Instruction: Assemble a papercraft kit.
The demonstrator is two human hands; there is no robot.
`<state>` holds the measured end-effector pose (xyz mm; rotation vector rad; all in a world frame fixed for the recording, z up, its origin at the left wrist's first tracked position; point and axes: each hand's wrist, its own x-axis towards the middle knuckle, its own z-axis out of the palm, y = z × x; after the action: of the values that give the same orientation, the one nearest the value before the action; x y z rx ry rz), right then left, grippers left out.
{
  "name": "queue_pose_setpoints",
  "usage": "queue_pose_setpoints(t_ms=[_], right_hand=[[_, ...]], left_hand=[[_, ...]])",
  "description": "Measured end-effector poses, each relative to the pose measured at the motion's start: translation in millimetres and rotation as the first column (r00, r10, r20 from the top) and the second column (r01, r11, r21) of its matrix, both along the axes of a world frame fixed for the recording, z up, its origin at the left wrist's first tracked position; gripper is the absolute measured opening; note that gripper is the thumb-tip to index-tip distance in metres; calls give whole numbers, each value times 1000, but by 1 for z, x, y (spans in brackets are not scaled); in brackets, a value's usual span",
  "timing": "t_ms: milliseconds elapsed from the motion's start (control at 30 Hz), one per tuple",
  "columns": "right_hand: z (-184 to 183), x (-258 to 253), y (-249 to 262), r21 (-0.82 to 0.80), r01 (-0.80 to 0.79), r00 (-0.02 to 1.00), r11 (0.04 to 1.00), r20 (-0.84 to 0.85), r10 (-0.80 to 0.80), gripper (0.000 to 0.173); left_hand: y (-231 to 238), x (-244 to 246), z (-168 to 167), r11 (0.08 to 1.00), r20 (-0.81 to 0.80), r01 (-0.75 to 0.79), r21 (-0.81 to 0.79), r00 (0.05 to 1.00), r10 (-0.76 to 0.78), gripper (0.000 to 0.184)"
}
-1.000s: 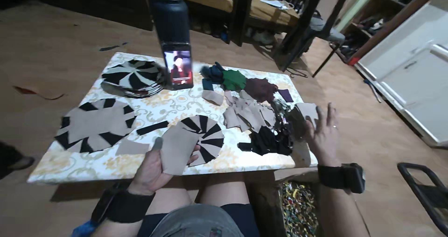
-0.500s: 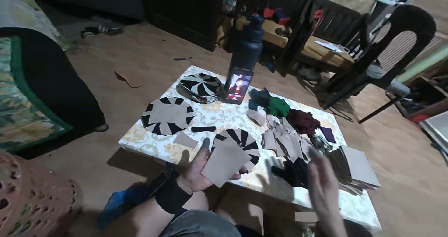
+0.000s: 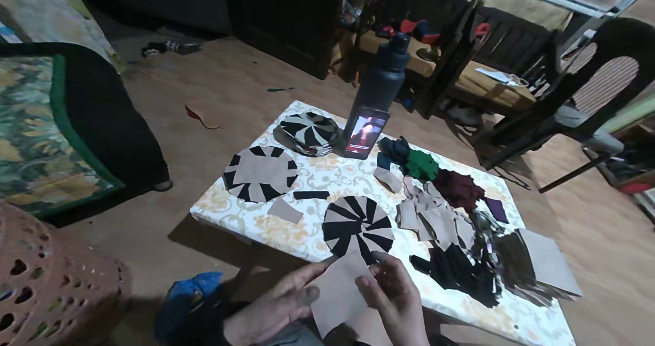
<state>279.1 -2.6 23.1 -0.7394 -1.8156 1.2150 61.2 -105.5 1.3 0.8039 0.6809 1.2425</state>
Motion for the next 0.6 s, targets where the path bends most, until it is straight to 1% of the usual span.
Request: queue_pose_setpoints(t_ms=[33, 67, 100, 133, 200, 267, 333, 400, 467, 533, 600], right_hand=[[-2, 2, 0, -1, 13, 1000, 1000, -2, -13, 39], [-4, 4, 2, 6, 25, 1000, 1000, -1, -25, 36], [-6, 4, 4, 25, 42, 999, 999, 5, -42, 32], [-7, 4, 8, 52, 62, 998, 997, 11, -62, 29], [-7, 2, 17, 103, 104, 994, 989, 14, -106, 25], [-3, -3, 27, 118, 146, 989, 982, 9, -148, 23], [0, -8, 39, 140, 189, 981, 972, 14, -193, 22], [-1, -14, 53, 185, 244, 967, 952, 31, -254, 22], [-5, -18, 66, 242, 293, 940, 925, 103, -325, 24], [-9, -21, 76, 261, 300, 904, 918, 230, -361, 26], [-11, -22, 81, 246, 283, 884, 927, 309, -352, 28]], left_hand=[[1, -3, 0, 997, -115, -55, 47, 992, 60, 51], [4, -5, 2, 989, -245, -119, 86, 960, 136, 44], [8, -7, 4, 977, -362, -173, 128, 908, 209, 39], [14, -8, 8, 964, -447, -205, 171, 856, 261, 37], [31, -12, 20, 941, -556, -221, 255, 763, 330, 38], [52, -13, 35, 927, -656, -212, 309, 658, 369, 40], [76, -16, 43, 915, -745, -180, 361, 534, 400, 41], [102, -18, 46, 911, -823, -144, 387, 391, 412, 41], [126, -19, 45, 924, -877, -106, 367, 293, 381, 43], [142, -20, 39, 942, -915, -91, 323, 225, 335, 47], [148, -22, 35, 972, -951, -84, 218, 206, 231, 52]])
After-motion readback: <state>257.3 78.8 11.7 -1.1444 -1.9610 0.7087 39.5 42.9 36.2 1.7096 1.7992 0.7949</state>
